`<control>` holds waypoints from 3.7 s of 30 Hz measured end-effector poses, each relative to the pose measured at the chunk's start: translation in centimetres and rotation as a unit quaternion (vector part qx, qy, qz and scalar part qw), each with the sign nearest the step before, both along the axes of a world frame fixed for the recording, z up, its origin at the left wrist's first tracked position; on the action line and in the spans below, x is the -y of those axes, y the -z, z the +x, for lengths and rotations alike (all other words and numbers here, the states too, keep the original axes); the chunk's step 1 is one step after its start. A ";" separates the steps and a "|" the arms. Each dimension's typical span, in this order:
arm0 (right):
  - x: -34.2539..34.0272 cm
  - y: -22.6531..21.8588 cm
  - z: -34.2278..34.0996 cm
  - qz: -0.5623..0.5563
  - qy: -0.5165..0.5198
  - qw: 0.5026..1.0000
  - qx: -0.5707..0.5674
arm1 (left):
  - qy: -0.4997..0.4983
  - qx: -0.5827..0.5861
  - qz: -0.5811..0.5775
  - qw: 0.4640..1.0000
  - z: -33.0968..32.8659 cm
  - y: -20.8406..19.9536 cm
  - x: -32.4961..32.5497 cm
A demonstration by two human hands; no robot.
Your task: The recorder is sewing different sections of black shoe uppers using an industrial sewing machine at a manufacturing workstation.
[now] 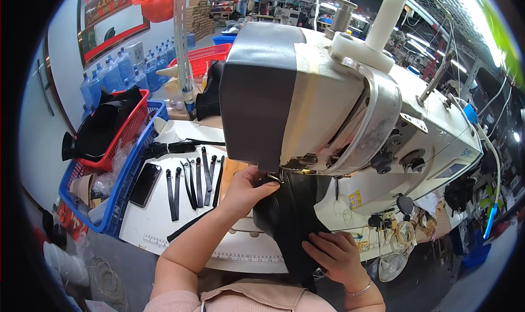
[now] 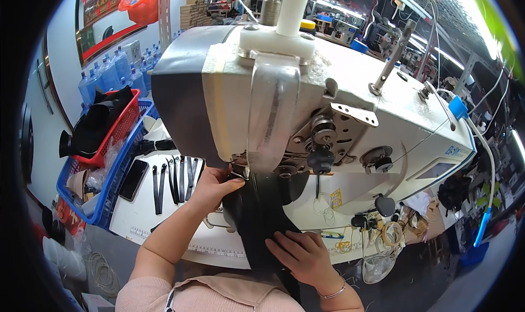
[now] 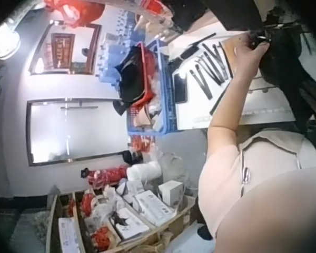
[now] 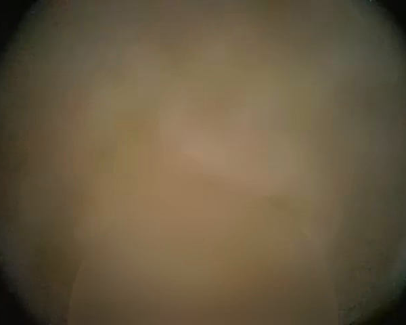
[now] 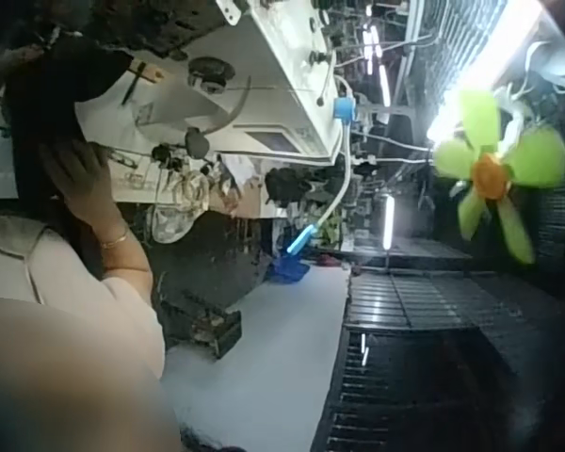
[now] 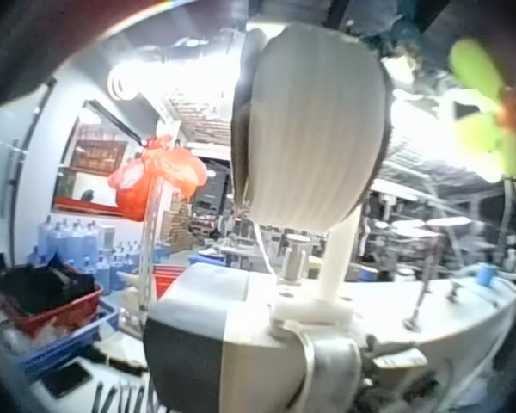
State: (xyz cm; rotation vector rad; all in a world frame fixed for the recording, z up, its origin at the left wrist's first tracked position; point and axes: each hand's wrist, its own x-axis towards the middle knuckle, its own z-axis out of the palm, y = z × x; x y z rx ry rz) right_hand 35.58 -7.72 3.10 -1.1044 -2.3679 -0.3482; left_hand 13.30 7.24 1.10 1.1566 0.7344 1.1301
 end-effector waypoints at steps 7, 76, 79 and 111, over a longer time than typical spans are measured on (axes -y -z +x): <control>0.1 0.9 -1.2 0.046 -0.016 0.999 -0.010 | 0.021 0.022 -0.005 1.000 -0.2 0.4 -1.0; -0.6 0.6 1.2 -0.076 0.057 0.983 -0.159 | -0.016 -0.052 -0.073 0.996 0.8 -1.9 -6.4; -2.8 0.5 2.3 -0.033 0.063 0.984 -0.162 | 0.018 -0.049 -0.026 0.998 0.9 -2.4 -6.5; -12.6 1.8 9.5 -0.312 -0.042 0.691 -0.651 | -0.024 0.077 -0.014 0.997 0.6 0.5 -0.5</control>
